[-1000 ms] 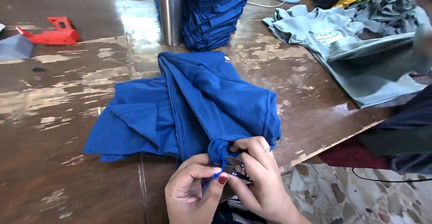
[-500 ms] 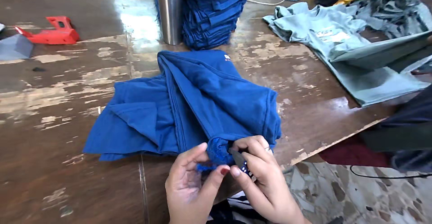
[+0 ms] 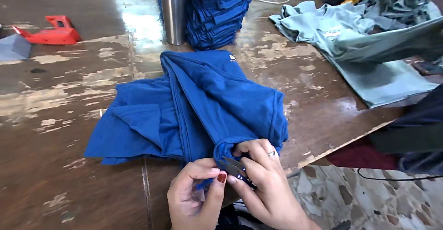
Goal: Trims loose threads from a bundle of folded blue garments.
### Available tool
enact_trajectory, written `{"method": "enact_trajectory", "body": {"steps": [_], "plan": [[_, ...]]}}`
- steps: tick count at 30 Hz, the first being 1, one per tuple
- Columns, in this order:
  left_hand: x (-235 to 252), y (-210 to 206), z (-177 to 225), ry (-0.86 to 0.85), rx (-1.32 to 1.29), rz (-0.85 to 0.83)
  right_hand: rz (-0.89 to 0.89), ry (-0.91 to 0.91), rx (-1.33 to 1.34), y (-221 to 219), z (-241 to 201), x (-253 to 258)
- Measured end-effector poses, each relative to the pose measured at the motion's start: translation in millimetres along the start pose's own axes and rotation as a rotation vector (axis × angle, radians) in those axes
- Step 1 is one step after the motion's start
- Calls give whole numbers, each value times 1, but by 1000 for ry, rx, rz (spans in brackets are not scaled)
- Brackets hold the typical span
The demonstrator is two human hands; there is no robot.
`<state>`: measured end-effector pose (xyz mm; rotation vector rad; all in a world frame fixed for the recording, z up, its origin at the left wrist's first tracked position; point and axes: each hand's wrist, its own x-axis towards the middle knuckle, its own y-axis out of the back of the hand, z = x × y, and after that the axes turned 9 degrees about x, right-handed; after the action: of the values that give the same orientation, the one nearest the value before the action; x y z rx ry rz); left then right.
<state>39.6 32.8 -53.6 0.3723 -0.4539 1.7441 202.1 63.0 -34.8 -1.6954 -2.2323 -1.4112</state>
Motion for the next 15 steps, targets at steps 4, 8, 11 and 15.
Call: {"method": "enact_trajectory", "body": {"steps": [4,8,11,15], "plan": [[-1,1,1,-12,-2,-16,-22,20,9,4,1,1],[-1,3,1,-18,22,-21,-8,10,23,2,1,0],[-2,4,1,-9,18,-22,62,13,130,8,4,3],[2,-1,-2,-40,103,56,158,26,47,11,20,13]]}}
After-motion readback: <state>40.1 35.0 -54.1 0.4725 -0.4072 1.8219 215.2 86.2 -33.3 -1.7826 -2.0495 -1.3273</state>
